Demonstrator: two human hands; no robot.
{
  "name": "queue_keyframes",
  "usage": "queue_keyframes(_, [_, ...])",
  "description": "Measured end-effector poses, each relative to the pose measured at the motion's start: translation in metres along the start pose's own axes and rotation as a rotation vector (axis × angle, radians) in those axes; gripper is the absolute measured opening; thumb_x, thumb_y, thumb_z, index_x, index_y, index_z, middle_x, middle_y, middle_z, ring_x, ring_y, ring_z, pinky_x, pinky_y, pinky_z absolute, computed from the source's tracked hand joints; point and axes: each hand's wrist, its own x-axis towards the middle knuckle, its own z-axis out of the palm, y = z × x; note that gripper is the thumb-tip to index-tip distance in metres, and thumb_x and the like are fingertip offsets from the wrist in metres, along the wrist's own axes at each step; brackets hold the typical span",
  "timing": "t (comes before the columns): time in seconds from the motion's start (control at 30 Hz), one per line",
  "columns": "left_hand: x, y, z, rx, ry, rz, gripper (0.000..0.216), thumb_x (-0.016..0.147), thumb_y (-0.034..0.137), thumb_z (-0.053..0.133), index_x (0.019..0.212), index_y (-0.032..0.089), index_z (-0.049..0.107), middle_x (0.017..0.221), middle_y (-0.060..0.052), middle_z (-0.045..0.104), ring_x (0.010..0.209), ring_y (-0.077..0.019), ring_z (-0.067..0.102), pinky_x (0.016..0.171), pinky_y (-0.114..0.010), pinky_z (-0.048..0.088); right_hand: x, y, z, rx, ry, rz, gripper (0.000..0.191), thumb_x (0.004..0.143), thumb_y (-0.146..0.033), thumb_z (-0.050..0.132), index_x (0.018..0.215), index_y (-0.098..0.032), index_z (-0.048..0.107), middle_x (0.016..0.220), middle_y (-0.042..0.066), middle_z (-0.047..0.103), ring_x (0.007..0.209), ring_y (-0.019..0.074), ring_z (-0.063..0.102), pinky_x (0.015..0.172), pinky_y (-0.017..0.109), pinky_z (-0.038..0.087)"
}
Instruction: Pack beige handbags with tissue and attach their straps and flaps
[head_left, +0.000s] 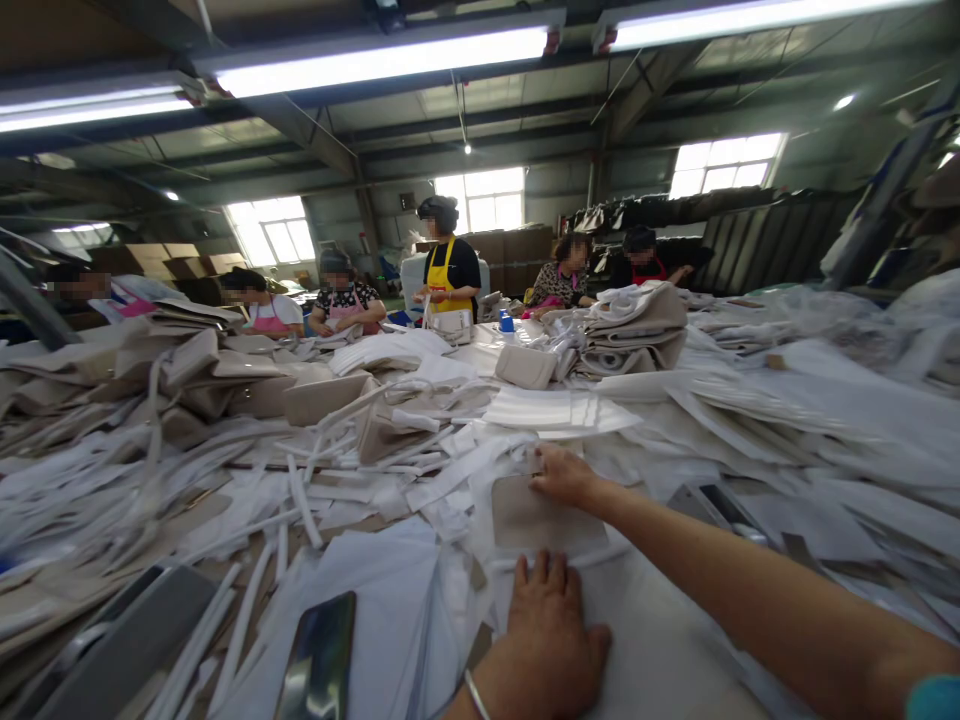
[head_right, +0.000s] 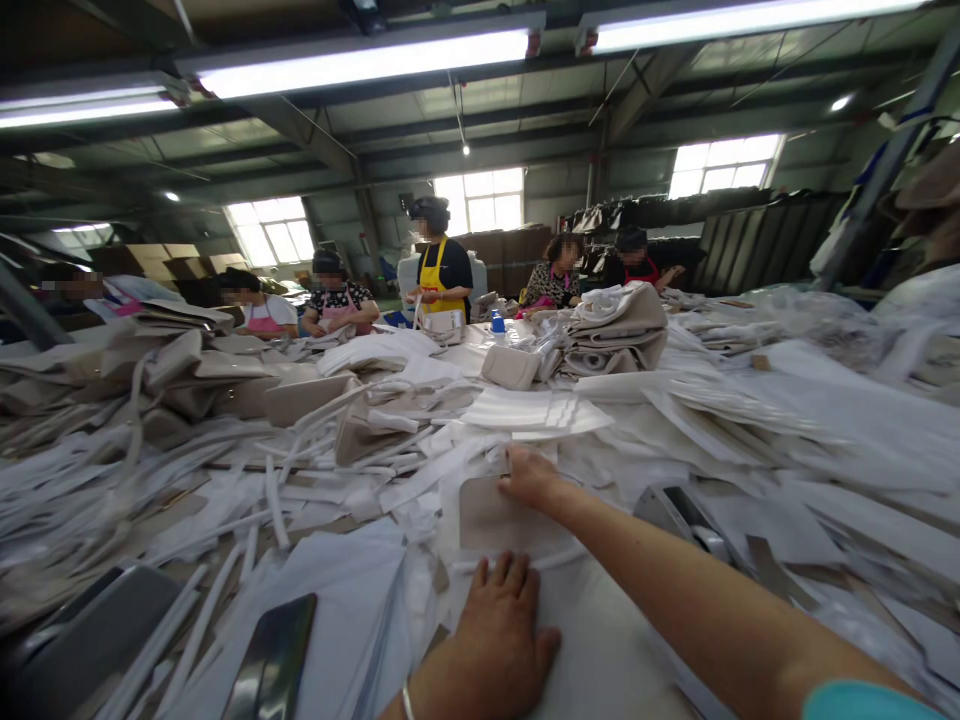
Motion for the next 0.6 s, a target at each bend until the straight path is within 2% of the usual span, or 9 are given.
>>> queue_keyframes(0.1, [0.001, 0.002, -0.003, 0.011, -0.024, -0.002, 0.08, 0.095, 0.064, 0.032, 0.153, 0.01, 0.039, 0.164, -0.018, 0.029, 0.152, -0.0385, 0.019, 0.124, -0.059, 0.007, -0.012, 0.007, -0.02, 0.09, 0.028, -0.022, 0.042, 0.085, -0.039, 0.071, 0.119, -0.015, 0.064, 0.102, 0.008, 0.072, 0.093, 0.0224, 0.065, 0.082, 0.033, 0.05])
queue_keyframes(0.2, [0.002, 0.005, -0.006, 0.028, -0.051, -0.012, 0.079, 0.095, 0.062, 0.033, 0.152, 0.008, 0.04, 0.163, -0.02, 0.03, 0.151, -0.0402, 0.019, 0.123, -0.061, 0.008, -0.034, 0.014, -0.029, 0.179, -0.082, -0.117, 0.02, 0.077, -0.036, 0.076, 0.086, -0.019, 0.072, 0.078, 0.002, 0.071, 0.075, 0.0184, 0.063, 0.065, 0.026, 0.044])
queue_keyframes(0.3, [0.002, 0.006, -0.008, 0.039, -0.024, -0.003, 0.076, 0.094, 0.06, 0.035, 0.149, 0.008, 0.046, 0.159, -0.021, 0.037, 0.149, -0.0404, 0.025, 0.123, -0.062, 0.011, -0.06, 0.02, -0.028, 0.273, -0.171, -0.19, 0.02, 0.078, -0.038, 0.072, 0.07, -0.02, 0.071, 0.066, -0.001, 0.068, 0.066, 0.0162, 0.059, 0.059, 0.025, 0.04])
queue_keyframes(0.4, [0.001, 0.005, -0.006, 0.028, 0.039, 0.03, 0.073, 0.094, 0.059, 0.038, 0.147, 0.009, 0.048, 0.153, -0.022, 0.045, 0.146, -0.0396, 0.03, 0.123, -0.06, 0.011, -0.083, 0.028, -0.018, 0.381, -0.205, -0.202, 0.025, 0.082, -0.043, 0.066, 0.073, -0.02, 0.072, 0.07, -0.001, 0.069, 0.068, 0.0166, 0.059, 0.061, 0.026, 0.041])
queue_keyframes(0.5, [0.0, 0.004, -0.004, 0.001, 0.068, 0.04, 0.075, 0.094, 0.059, 0.041, 0.151, 0.01, 0.043, 0.154, -0.022, 0.042, 0.147, -0.04, 0.028, 0.124, -0.059, 0.008, -0.1, 0.038, -0.002, 0.494, -0.234, -0.166, 0.031, 0.085, -0.048, 0.061, 0.082, -0.02, 0.075, 0.077, 0.0, 0.073, 0.072, 0.0188, 0.062, 0.065, 0.027, 0.046])
queue_keyframes(0.6, [-0.001, 0.004, -0.009, -0.021, 0.043, 0.038, 0.078, 0.092, 0.061, 0.044, 0.153, 0.013, 0.04, 0.156, -0.022, 0.039, 0.148, -0.0405, 0.026, 0.124, -0.058, 0.008, -0.113, 0.046, 0.012, 0.594, -0.241, -0.134, 0.04, 0.087, -0.054, 0.057, 0.092, -0.019, 0.075, 0.086, 0.002, 0.075, 0.08, 0.0211, 0.065, 0.071, 0.029, 0.049])
